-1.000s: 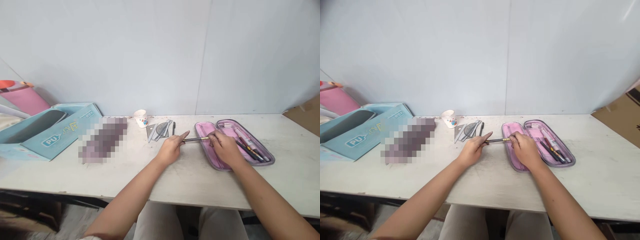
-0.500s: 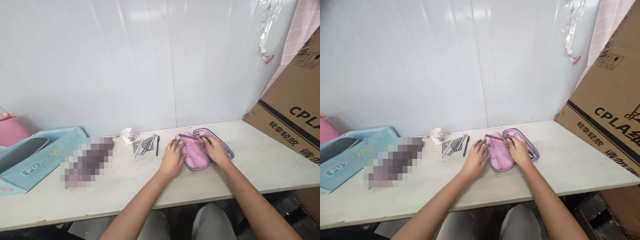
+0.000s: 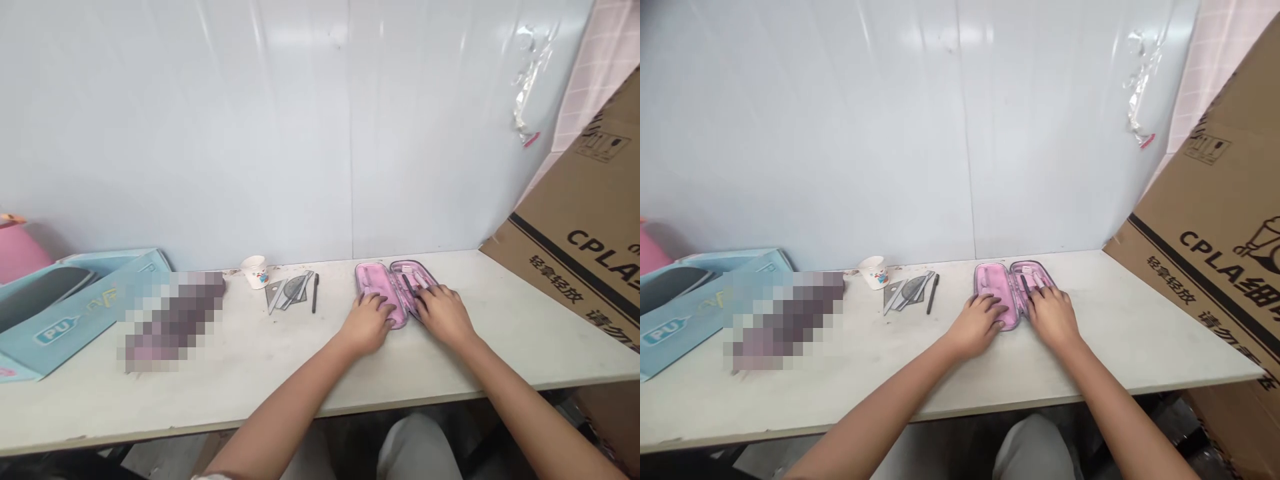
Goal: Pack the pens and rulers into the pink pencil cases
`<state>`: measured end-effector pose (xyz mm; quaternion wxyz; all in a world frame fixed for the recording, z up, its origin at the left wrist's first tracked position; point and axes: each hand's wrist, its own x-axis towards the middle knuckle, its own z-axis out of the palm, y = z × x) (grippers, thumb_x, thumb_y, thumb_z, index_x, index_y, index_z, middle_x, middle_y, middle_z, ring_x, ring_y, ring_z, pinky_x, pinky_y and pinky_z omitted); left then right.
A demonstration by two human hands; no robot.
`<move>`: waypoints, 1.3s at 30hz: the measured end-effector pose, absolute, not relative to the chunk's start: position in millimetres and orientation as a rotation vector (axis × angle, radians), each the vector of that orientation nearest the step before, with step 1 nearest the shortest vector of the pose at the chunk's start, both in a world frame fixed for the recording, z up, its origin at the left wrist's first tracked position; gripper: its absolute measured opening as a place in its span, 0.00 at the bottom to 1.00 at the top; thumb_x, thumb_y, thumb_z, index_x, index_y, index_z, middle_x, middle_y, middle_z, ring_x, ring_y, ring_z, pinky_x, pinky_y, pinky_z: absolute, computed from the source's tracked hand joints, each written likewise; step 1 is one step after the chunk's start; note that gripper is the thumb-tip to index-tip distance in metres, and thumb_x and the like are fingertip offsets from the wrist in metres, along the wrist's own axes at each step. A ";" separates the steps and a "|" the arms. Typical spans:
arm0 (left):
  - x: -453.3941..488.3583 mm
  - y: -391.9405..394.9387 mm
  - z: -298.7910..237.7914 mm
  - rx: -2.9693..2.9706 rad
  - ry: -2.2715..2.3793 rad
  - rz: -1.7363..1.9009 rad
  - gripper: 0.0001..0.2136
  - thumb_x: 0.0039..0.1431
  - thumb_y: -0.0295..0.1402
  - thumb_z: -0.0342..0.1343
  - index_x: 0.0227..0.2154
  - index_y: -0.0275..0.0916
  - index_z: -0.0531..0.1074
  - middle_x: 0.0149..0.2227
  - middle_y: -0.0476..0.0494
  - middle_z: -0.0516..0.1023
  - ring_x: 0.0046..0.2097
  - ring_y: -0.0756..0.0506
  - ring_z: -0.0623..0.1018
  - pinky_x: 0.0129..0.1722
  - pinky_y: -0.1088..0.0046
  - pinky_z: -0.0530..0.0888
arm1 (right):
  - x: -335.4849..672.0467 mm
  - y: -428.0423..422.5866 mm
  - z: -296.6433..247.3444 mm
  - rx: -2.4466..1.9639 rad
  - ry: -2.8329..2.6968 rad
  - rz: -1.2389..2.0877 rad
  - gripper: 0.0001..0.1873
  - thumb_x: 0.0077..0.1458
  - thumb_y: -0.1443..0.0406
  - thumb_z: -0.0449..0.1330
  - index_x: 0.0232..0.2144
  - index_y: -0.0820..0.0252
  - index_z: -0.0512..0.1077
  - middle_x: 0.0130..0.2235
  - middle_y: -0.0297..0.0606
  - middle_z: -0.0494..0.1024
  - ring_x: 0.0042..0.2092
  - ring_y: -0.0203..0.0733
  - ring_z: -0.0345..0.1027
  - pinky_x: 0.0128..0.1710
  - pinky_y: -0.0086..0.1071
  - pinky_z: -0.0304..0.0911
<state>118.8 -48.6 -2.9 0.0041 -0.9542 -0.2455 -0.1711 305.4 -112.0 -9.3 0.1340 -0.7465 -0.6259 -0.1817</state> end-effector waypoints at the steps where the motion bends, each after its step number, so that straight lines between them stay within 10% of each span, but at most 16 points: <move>1: 109.8 -43.6 -1.4 -2.978 -0.820 -0.569 0.17 0.62 0.39 0.40 0.50 0.41 0.64 0.52 0.41 0.67 0.56 0.41 0.62 0.57 0.57 0.57 | 299.3 -106.9 -5.2 -2.144 -1.835 -0.531 0.18 0.60 0.61 0.43 0.39 0.61 0.71 0.42 0.46 0.74 0.48 0.49 0.61 0.45 0.39 0.52; 15: 11.7 15.4 -22.0 -2.634 -1.724 -0.738 0.20 0.55 0.26 0.40 0.51 0.32 0.62 0.45 0.30 0.72 0.50 0.36 0.68 0.49 0.52 0.62 | 126.2 -4.6 5.8 -1.931 -2.218 -0.162 0.19 0.57 0.59 0.47 0.41 0.64 0.72 0.44 0.51 0.71 0.49 0.50 0.58 0.44 0.39 0.55; 29: 39.8 5.8 -17.0 -3.029 -1.125 -1.093 0.28 0.50 0.19 0.40 0.57 0.30 0.55 0.55 0.35 0.65 0.57 0.44 0.63 0.57 0.64 0.60 | 170.8 -33.0 22.8 -2.001 -2.068 -0.312 0.20 0.56 0.61 0.48 0.42 0.69 0.71 0.46 0.53 0.68 0.50 0.52 0.56 0.46 0.40 0.53; 39: 168.8 -31.7 -2.7 -3.165 -0.876 -0.669 0.22 0.57 0.28 0.40 0.55 0.34 0.59 0.53 0.36 0.68 0.55 0.41 0.65 0.56 0.58 0.60 | 302.2 -103.2 14.2 -2.252 -1.904 -0.552 0.18 0.55 0.62 0.49 0.39 0.71 0.72 0.43 0.54 0.69 0.48 0.55 0.57 0.44 0.42 0.53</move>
